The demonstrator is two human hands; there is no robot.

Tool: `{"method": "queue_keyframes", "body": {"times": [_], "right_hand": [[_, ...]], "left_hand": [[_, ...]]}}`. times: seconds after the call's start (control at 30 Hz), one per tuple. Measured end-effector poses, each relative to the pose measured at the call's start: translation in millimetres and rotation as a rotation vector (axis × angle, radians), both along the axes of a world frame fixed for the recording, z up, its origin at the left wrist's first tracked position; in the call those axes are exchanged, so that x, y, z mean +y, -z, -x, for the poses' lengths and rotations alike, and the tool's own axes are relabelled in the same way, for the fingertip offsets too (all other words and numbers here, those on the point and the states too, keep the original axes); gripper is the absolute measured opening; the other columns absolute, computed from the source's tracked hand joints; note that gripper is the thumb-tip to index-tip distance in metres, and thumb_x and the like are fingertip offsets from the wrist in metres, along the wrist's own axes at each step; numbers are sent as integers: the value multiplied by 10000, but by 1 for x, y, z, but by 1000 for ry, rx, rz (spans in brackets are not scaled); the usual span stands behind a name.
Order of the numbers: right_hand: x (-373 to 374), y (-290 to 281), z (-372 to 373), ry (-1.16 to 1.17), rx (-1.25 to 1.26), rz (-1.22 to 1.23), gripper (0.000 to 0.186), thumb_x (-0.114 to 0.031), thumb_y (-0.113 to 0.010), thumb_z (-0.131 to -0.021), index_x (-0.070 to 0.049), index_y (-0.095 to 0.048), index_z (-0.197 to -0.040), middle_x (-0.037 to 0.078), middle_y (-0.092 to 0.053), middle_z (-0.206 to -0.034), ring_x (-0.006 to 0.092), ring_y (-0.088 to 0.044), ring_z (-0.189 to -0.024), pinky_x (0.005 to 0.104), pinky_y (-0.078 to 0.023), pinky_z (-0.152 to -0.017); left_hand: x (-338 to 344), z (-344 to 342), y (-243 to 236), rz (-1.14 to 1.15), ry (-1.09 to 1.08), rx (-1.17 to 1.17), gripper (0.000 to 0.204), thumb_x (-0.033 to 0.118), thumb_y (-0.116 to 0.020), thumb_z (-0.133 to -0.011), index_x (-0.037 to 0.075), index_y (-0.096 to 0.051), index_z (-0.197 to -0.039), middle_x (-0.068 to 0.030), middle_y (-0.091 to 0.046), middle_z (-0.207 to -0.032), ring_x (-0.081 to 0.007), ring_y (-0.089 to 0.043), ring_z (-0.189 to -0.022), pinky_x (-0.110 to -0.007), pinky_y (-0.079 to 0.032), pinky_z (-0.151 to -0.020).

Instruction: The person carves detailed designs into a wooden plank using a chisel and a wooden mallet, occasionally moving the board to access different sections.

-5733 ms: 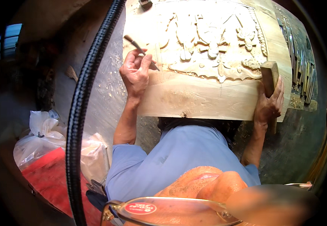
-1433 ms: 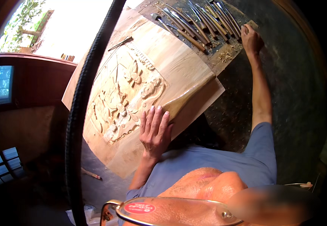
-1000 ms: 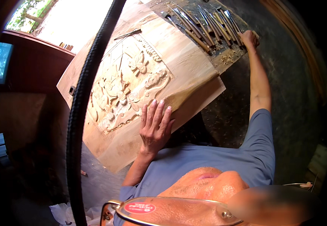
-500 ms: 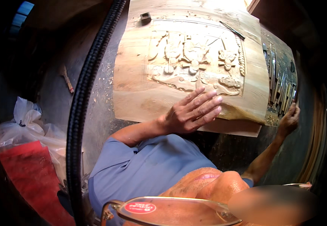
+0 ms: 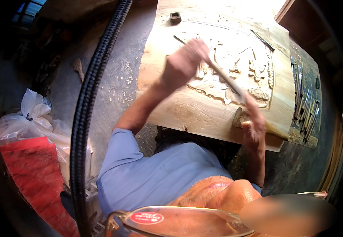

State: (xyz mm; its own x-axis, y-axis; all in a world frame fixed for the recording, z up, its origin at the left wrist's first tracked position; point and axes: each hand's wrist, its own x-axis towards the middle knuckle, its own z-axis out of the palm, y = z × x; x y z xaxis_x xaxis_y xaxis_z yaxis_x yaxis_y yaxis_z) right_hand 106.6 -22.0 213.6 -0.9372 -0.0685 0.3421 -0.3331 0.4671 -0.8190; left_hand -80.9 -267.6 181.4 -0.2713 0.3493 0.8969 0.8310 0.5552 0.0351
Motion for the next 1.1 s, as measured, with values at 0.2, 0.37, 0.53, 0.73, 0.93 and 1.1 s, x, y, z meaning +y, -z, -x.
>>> {"method": "queue_keyframes", "body": {"times": [0.2, 0.37, 0.53, 0.73, 0.93, 1.1], "right_hand": [[52, 45, 7, 489, 181, -577, 711, -577, -585, -1041, -4, -592, -1461, 245, -626, -1444, 441, -534, -1412, 531, -445, -1145], [44, 47, 5, 426, 154, -450, 640, -521, -577, -1064, 36, -642, -1374, 247, -688, -1343, 441, -629, -1302, 491, -483, -1098], [46, 48, 4, 423, 139, -424, 622, -521, -565, -1071, 36, -676, -1325, 244, -707, -1312, 425, -651, -1282, 475, -492, -1091], [43, 54, 3, 488, 200, -347, 587, -501, -537, -1091, 28, -711, -1277, 196, -747, -1245, 398, -690, -1233, 455, -518, -1060], [42, 59, -1, 540, 329, -303, 472, -370, -509, -1132, 31, -752, -1188, 182, -782, -1122, 359, -747, -1110, 429, -558, -994], [47, 64, -29, 547, 246, -587, 590, -519, -510, -1097, 5, -743, -1237, 178, -768, -1172, 374, -727, -1149, 465, -551, -1012]], "left_hand": [[-50, 133, -28, -608, -22, -412, 77, 43, -638, -1042, 29, -666, -1112, -119, -782, -989, -204, -780, -926, -331, -661, -810], [-57, 212, 0, -614, -162, -406, 109, 95, -683, -1020, 54, -703, -1118, -91, -784, -920, -207, -769, -803, -322, -648, -648], [-48, 231, 15, -544, -315, -499, 131, 139, -714, -1015, 24, -690, -1075, -87, -762, -865, -189, -732, -682, -317, -616, -555], [-48, 232, 20, -497, -322, -559, 194, 151, -694, -1027, -15, -690, -1126, -103, -745, -810, -181, -718, -613, -317, -606, -485], [-59, 237, 24, -502, -344, -448, 261, 212, -752, -997, -16, -685, -1106, -110, -757, -834, -172, -752, -724, -317, -630, -655], [-50, 134, -17, -780, 230, -617, 102, 120, -702, -1037, 29, -661, -1055, -72, -735, -907, -174, -744, -822, -314, -625, -745]]}}
